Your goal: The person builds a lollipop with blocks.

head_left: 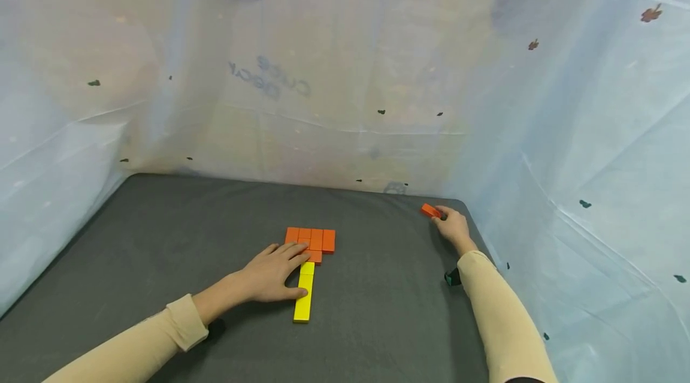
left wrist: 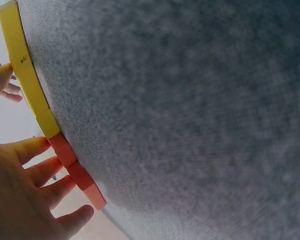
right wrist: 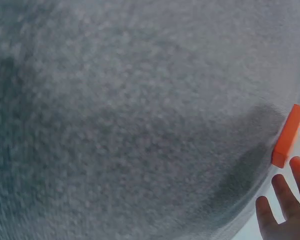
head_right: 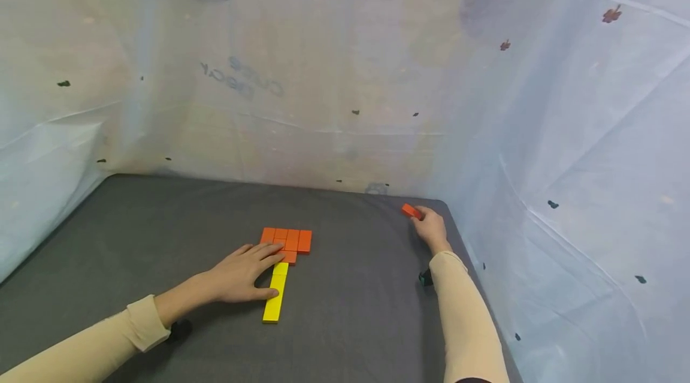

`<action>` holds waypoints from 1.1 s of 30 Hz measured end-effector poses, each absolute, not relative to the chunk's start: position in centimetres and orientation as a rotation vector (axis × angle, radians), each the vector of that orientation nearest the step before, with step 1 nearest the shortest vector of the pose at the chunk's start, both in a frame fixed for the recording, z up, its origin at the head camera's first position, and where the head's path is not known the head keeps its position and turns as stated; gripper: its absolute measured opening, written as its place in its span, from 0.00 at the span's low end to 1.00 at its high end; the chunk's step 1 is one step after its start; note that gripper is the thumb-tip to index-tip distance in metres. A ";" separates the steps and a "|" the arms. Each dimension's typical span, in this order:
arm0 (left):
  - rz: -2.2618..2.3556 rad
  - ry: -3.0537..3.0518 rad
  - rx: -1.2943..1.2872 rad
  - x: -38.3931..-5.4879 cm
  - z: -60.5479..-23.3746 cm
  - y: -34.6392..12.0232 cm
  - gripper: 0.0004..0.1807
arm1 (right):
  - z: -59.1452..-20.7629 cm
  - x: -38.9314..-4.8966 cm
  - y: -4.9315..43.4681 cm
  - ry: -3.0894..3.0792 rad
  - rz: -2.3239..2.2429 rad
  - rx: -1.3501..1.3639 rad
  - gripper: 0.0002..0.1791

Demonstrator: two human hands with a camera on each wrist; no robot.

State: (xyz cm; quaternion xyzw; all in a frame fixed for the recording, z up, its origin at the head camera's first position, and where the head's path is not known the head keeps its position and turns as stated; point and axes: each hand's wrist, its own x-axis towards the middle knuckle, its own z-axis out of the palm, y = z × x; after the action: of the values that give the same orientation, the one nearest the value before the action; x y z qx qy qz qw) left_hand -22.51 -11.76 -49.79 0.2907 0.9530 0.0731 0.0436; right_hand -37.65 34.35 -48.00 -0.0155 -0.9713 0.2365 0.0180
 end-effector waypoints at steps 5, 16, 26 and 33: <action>0.217 2.921 0.892 -22.4 -49.7 -11.7 0.47 | -48.7 -37.8 34.6 -3.029 0.733 -0.058 0.25; 0.179 2.930 0.895 -22.3 -49.7 -11.6 0.47 | -49.7 -37.6 35.3 -2.964 0.744 -0.074 0.19; 0.201 2.906 0.891 -22.4 -49.7 -11.6 0.48 | -50.0 -37.2 35.1 -2.952 0.779 -0.037 0.18; 0.207 2.895 0.879 -22.4 -49.5 -11.6 0.48 | -50.3 -36.9 34.7 -2.932 0.797 0.036 0.18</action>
State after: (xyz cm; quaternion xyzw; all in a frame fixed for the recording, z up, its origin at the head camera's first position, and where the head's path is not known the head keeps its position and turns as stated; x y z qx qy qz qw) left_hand -22.38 -11.60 -49.47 0.2894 0.9532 0.0682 0.0546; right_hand -36.89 34.70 -50.27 0.0119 -0.9636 0.2621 0.0513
